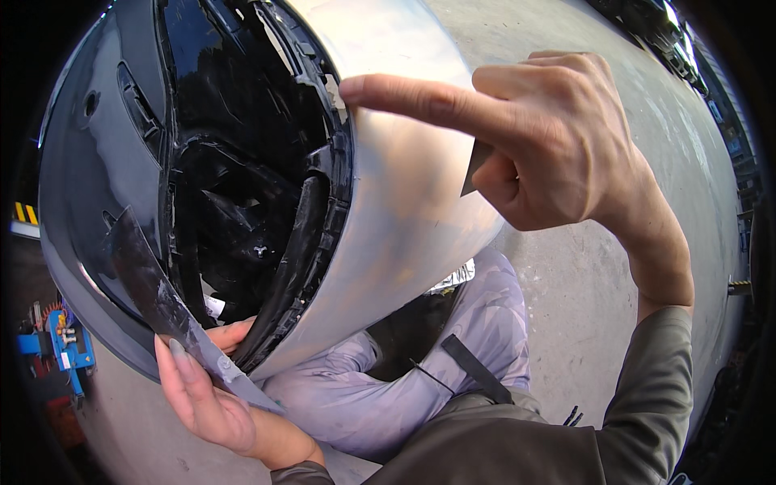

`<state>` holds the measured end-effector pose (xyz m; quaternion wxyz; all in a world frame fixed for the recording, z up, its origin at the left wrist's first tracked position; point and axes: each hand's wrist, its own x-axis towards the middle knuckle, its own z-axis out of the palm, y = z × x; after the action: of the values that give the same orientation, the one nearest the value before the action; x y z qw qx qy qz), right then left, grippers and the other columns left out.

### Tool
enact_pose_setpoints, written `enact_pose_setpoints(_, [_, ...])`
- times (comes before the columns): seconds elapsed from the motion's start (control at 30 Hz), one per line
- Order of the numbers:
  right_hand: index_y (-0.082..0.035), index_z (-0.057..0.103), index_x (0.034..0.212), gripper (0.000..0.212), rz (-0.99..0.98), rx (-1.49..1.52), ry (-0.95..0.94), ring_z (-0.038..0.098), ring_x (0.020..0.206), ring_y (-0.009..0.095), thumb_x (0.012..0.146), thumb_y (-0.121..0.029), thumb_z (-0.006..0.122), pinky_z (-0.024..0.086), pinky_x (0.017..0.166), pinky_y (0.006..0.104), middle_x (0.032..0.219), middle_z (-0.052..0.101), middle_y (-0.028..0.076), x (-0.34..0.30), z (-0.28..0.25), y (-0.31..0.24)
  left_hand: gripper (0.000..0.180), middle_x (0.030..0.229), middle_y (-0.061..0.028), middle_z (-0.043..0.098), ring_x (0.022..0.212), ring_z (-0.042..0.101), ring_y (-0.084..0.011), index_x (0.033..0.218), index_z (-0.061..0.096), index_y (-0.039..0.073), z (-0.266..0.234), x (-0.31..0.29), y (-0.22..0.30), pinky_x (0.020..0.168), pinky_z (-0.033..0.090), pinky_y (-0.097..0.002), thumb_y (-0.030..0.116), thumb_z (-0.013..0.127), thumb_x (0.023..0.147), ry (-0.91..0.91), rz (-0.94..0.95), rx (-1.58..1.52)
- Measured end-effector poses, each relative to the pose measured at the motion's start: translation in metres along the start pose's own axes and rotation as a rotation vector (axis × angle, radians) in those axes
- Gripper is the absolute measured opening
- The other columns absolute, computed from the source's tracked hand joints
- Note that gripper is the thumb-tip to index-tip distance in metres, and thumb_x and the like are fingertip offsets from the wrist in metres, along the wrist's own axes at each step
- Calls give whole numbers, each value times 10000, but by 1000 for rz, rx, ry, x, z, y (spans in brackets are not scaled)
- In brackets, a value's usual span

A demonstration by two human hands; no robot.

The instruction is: The person sands a detached car bumper with a sanding block and sandpaper, working along the edges and around the grille area. The bumper is mounted on a stand in a workshop. The person repeatedly sands different sections, occasionally inspecting the surface.

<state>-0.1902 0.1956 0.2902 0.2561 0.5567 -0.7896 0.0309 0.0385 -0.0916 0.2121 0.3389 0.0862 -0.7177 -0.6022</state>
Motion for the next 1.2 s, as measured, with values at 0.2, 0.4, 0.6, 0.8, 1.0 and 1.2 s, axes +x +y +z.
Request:
enact_pose_setpoints(0.2, [-162,592,1557,1083,-39,267,-27,455,376,75,487,-36,488,362,383,236,554,604,-28,-5,-6,4,562,1035,-339,723,939,736,-344,1497,404,-198,-3,2,-2,899,578,-389,240,409,1145,-24,22,12])
enact_pose_setpoints(0.4, [-262,547,1599,1131,21,62,-104,416,381,98,486,-66,513,349,389,255,565,575,-36,-17,0,-17,563,1038,-335,725,936,735,-341,1496,406,-199,3,-2,-2,901,577,-385,239,412,1142,34,58,45])
enact_pose_setpoints(0.6, [-85,634,1491,793,307,527,190,568,539,105,716,-200,508,498,506,267,1059,765,143,-28,6,24,572,1049,-306,738,927,735,-300,1484,432,-195,-4,3,-2,886,565,-354,262,409,1141,-17,-17,23])
enact_pose_setpoints(0.8, [48,558,1479,702,864,1302,245,778,964,235,926,-340,749,674,870,457,1176,690,189,-73,1,9,532,1058,-270,748,943,726,-253,1367,531,-156,5,11,7,870,546,-331,303,377,1146,-97,16,70])
enact_pose_setpoints(1.0, [-63,683,1309,372,286,1130,432,748,1073,213,955,-89,793,633,981,396,1152,754,87,-70,-6,-7,507,1110,-291,732,974,733,-296,1364,504,-133,33,21,25,937,554,-383,296,340,1149,-173,-43,21])
enact_pose_setpoints(1.2, [-339,764,1315,509,-238,204,439,744,1137,257,828,-238,872,570,1088,585,1209,761,66,-44,23,-21,525,1045,-252,752,917,707,-227,1478,459,-157,44,32,16,892,531,-336,250,360,1162,-142,-74,41])
